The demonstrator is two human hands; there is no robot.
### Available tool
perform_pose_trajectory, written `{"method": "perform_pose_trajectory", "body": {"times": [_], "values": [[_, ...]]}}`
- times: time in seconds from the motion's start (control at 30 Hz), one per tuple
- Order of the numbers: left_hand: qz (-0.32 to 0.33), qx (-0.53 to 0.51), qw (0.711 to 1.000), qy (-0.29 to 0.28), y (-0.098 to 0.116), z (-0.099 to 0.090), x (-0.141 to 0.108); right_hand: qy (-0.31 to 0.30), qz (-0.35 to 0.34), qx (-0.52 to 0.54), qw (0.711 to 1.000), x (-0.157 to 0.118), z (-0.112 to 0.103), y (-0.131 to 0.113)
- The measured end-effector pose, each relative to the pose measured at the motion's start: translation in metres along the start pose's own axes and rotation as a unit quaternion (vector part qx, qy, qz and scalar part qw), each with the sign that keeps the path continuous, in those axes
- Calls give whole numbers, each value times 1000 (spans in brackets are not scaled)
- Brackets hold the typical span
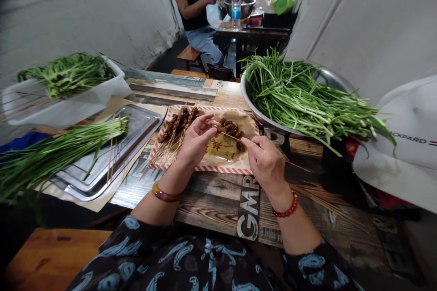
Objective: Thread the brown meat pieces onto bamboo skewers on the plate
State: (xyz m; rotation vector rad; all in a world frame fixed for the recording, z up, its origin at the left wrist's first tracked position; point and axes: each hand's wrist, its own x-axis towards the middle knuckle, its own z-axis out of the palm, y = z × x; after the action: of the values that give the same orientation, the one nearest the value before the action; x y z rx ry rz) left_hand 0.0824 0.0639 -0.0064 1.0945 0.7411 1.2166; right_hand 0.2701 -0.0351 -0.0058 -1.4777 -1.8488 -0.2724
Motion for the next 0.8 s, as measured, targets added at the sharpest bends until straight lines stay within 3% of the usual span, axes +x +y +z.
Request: {"method": "perform_pose_trajectory", "body": {"times": [0.8], "values": [[31, 45, 998, 7, -4, 2, -2, -9, 2, -24, 1000, 1, -2, -5]]}}
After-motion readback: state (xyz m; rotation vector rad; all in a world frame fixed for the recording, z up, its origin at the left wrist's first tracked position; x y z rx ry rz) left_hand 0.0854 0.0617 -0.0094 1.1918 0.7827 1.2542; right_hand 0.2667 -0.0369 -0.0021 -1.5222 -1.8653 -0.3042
